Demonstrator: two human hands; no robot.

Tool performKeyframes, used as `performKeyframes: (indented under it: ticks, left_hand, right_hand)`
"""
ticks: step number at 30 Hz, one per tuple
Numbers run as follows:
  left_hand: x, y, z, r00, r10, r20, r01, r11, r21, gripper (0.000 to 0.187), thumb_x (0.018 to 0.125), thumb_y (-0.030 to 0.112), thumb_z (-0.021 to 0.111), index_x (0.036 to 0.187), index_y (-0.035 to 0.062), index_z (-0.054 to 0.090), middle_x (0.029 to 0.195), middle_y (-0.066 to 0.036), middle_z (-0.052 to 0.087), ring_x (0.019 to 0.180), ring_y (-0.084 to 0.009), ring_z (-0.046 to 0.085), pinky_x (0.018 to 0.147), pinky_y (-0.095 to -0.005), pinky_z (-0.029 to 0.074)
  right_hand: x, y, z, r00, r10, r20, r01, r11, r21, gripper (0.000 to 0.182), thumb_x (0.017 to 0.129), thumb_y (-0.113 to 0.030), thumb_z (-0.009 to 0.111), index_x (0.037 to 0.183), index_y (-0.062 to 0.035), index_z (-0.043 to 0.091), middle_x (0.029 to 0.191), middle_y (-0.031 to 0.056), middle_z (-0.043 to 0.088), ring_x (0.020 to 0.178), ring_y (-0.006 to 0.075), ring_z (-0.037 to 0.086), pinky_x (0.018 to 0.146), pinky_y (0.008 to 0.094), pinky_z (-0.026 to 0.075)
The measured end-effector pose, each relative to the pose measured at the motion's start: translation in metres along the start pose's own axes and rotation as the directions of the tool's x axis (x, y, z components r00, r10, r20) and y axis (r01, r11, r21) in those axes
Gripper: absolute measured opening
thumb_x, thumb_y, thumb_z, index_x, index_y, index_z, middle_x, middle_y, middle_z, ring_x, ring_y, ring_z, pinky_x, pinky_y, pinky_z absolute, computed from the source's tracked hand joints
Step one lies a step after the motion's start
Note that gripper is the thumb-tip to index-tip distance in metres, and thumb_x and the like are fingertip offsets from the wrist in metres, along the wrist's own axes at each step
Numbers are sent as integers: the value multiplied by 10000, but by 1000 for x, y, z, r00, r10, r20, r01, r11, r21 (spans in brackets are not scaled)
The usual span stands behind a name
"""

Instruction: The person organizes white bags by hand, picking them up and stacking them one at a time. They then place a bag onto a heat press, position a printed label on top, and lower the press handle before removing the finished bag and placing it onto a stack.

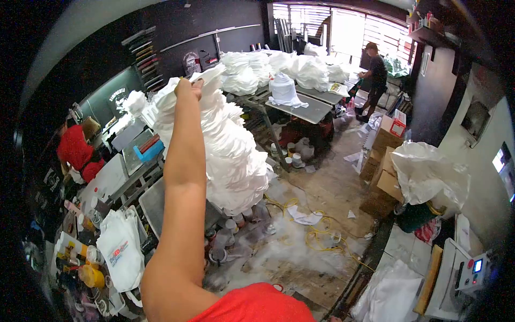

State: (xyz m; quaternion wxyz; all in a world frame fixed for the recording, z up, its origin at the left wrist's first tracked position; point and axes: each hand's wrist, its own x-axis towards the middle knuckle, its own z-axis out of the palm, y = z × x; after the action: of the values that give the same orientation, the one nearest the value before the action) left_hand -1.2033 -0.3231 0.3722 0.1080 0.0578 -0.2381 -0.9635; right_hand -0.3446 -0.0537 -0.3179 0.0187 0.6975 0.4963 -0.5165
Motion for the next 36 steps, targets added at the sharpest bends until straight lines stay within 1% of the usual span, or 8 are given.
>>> performKeyframes:
  ticks: [4, 8, 13, 17, 21, 27, 30, 36]
  left_hand:
    - [-12, -16, -21, 925, -150, 349, 89, 979, 185, 431, 967, 71, 459, 1344, -122, 380, 1303, -265, 540, 1179, -437, 598, 1012, -490, 529]
    - [-176, -55, -97, 305, -583, 753, 16, 794, 608, 260, 980, 265, 588, 1108, 39, 566, 951, -121, 677, 866, -228, 669, 810, -357, 543]
    - [-275, -210, -297, 29, -999, 34, -477, 16, 879, 421, 996, 242, 583, 1354, 32, 517, 1097, -137, 697, 961, -222, 686, 854, -367, 549]
    - [-323, -319, -544, -169, -964, -204, -977, 136, 164, 561, 888, 368, 685, 1339, 74, 529, 1033, -193, 731, 1019, -394, 680, 880, -466, 539]
    - [-442, -358, -586, -699, -664, -266, -702, 567, 431, 426, 921, 373, 630, 1190, 42, 639, 878, -143, 754, 770, -268, 724, 720, -398, 566]
    - [-704, -380, -502, -712, -502, -491, -682, 328, 653, 345, 985, 338, 580, 1114, 22, 634, 940, -95, 722, 836, -207, 695, 717, -343, 564]
    - [-852, -335, -448, -715, -389, -580, -676, 176, 715, 467, 1007, 446, 569, 1232, 37, 563, 1139, -117, 689, 1011, -216, 673, 812, -374, 559]
    - [-1081, -234, -456, -724, -399, -562, -574, -104, 813, 504, 913, 444, 696, 1206, 59, 559, 1042, -77, 646, 908, -191, 642, 742, -342, 542]
  right_hand:
    - [-2, 21, -5, 999, 29, -18, -29, 999, 19, 342, 898, -306, 641, 1080, -23, 699, 944, 172, 703, 734, 311, 680, 617, 461, 539]
    - [-9, 43, -10, 998, 32, -58, -27, 997, 71, 348, 894, -319, 640, 1079, -33, 706, 962, 172, 710, 754, 314, 686, 633, 465, 533]
    - [-30, 113, 0, 982, 23, -186, -23, 1000, 3, 355, 888, -336, 638, 1078, -46, 716, 984, 172, 719, 779, 318, 692, 653, 470, 525]
    - [-135, 124, -34, 846, 56, -530, 3, 994, 109, 362, 863, -375, 671, 1050, -70, 729, 897, 167, 734, 828, 305, 712, 780, 424, 554]
    - [-186, 226, -66, 710, 582, -396, -5, 567, 824, 259, 888, -291, 658, 955, -42, 685, 828, 141, 720, 747, 278, 692, 747, 408, 551]
    - [-279, 369, -134, -384, 373, -845, 72, 924, 375, 345, 950, -362, 627, 922, -18, 618, 677, 118, 606, 586, 332, 593, 623, 450, 502]
    - [-331, 365, -222, -98, 858, -505, 547, 470, 693, 293, 952, -342, 651, 872, -63, 607, 686, 38, 547, 569, 240, 545, 571, 389, 498]
    - [-339, 355, -274, 366, 805, -468, 794, -7, 608, 151, 919, -197, 676, 931, -53, 635, 774, 47, 603, 603, 194, 575, 533, 336, 507]
